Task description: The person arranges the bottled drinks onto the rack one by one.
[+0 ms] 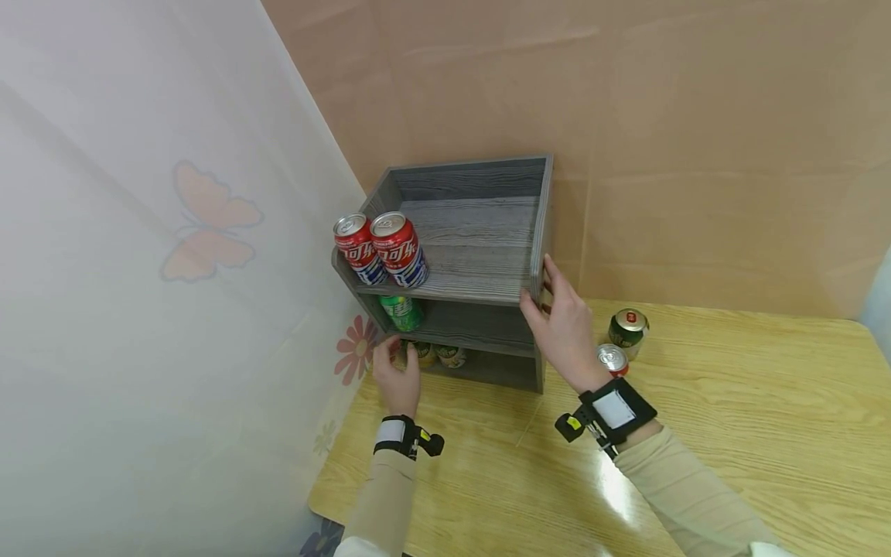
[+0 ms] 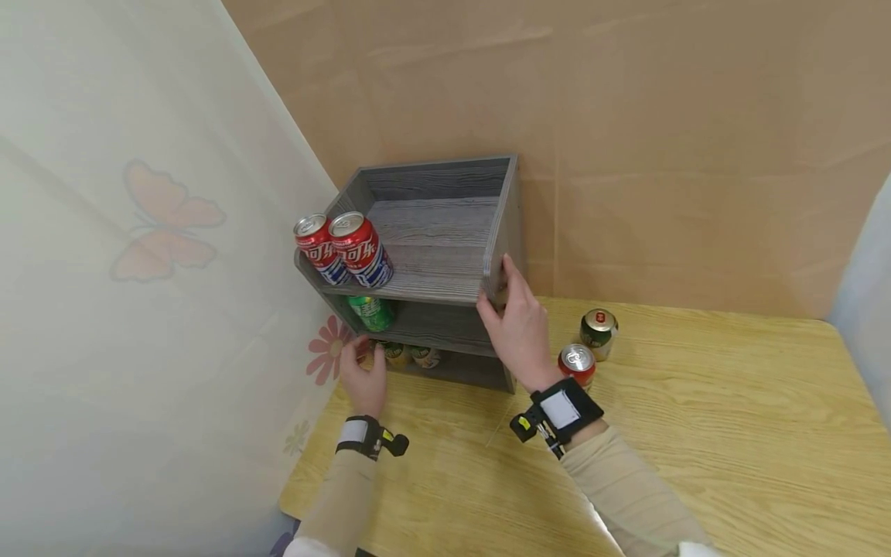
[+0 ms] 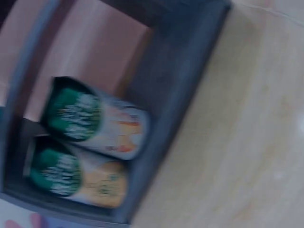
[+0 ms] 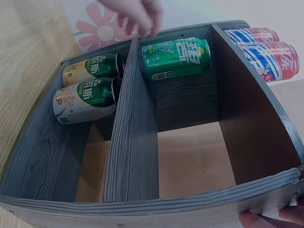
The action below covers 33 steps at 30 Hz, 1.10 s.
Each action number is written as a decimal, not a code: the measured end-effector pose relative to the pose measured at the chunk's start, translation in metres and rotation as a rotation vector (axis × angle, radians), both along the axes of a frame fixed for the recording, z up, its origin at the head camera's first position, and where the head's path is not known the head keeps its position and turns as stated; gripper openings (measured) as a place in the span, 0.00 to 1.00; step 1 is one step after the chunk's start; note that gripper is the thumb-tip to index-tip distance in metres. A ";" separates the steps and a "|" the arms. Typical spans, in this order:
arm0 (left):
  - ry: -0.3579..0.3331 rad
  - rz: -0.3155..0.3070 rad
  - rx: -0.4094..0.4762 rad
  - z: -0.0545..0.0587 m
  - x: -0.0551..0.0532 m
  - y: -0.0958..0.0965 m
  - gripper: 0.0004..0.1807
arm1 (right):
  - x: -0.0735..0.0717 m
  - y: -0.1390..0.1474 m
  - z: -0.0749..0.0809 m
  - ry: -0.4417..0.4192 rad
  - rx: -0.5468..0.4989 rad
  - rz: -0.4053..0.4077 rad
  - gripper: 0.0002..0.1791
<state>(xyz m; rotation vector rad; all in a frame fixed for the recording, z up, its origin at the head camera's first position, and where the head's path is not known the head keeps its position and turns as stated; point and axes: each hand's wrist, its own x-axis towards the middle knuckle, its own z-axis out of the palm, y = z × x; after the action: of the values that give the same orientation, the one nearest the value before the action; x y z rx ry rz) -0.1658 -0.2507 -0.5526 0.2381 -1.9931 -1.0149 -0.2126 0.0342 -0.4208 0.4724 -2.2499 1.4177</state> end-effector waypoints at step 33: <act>0.022 -0.073 0.154 0.127 -0.040 -0.043 0.22 | 0.000 0.000 0.000 0.024 -0.014 -0.011 0.35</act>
<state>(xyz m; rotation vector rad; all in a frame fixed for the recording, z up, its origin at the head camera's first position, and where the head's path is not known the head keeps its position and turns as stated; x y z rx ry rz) -0.2054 -0.2937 -0.4254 0.2377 -1.9173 -1.2151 -0.2121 0.0339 -0.4213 0.4687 -2.2185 1.4143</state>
